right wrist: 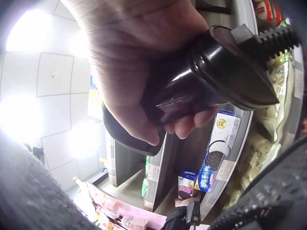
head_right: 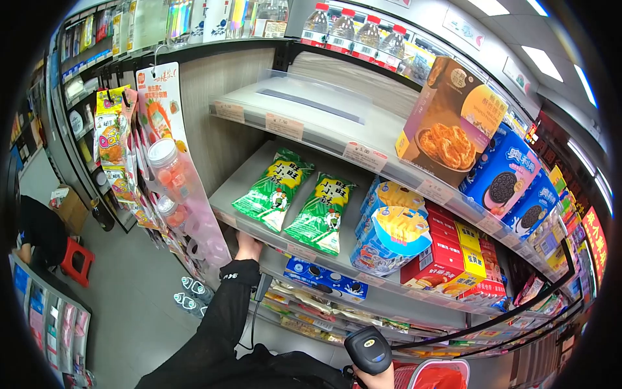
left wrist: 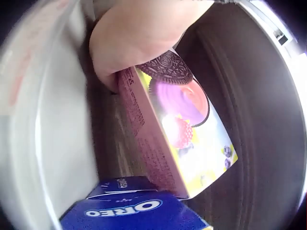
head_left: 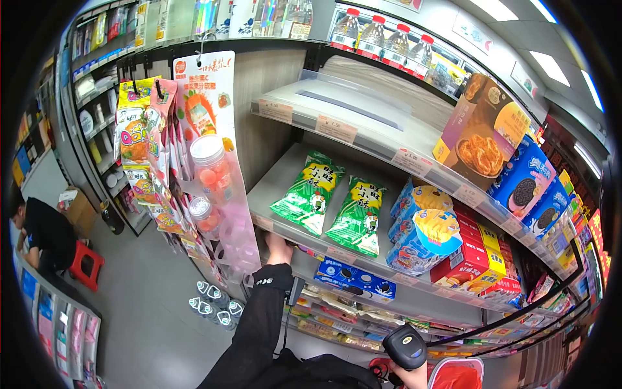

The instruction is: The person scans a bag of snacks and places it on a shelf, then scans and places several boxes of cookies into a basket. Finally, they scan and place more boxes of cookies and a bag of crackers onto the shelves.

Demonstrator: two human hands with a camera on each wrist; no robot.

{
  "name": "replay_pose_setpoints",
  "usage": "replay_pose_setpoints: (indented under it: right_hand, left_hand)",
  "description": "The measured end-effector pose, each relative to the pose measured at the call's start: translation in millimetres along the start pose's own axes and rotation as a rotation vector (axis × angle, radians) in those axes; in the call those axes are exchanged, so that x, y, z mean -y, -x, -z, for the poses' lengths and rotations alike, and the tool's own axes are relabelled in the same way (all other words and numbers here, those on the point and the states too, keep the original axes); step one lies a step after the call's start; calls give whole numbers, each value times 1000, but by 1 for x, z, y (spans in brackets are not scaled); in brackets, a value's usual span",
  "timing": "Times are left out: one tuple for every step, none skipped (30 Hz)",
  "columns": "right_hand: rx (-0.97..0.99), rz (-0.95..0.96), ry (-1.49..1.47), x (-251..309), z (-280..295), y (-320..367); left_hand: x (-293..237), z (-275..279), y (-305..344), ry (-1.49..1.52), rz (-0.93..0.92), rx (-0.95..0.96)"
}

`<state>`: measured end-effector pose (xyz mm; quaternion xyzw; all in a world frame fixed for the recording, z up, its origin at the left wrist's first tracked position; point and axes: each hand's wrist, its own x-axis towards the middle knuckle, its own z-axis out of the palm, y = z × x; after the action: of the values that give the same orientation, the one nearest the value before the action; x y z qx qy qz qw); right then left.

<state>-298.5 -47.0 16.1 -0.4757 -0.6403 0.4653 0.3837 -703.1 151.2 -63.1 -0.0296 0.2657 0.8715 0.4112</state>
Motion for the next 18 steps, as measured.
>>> replay_pose_setpoints:
  right_hand:
    - [15,-30,-26,-9,3,1]
    - [30,-61,-53,-12,5,1]
    - [33,-59,-50,-14,6,2]
    - [36,-64,-45,-15,6,2]
    - [39,-70,-40,-15,6,3]
    - [43,-71,-39,-16,6,3]
    - [35,-64,-37,-17,5,3]
    - [27,-55,-35,-18,4,2]
    - [30,-55,-35,-20,4,2]
    - [50,-88,-42,-22,5,2]
    - [69,-121,-49,-21,5,2]
    - [67,-120,-50,-19,4,2]
    - [51,-90,-64,-16,1,2]
    - [33,-63,-78,-13,-1,3]
    - [29,-64,-80,-14,0,5]
    - [53,-96,-95,-16,2,5]
    - [78,-127,-112,-19,4,4]
    - [76,-127,-114,-24,6,3]
  left_hand:
    - [-2,-3,1,24,-18,50]
    - [-1,-3,-3,28,-20,49]
    - [1,-1,-9,22,-73,84]
    - [4,1,-15,16,-125,118]
    - [8,5,-23,17,-126,116]
    - [12,9,-31,13,-174,121]
    - [16,14,-39,9,-222,126]
    - [18,17,-43,9,-225,124]
    - [20,19,-47,-1,-249,85]
    - [22,20,-52,-10,-273,47]
    - [21,22,-53,-10,-274,49]
    - [20,24,-54,-30,-280,82]
    - [20,25,-56,-50,-285,118]
    - [20,23,-55,-52,-282,122]
    - [20,22,-53,-11,-266,140]
    - [19,21,-51,31,-250,157]
    - [17,16,-45,28,-249,159]
    - [16,10,-39,9,-257,99]
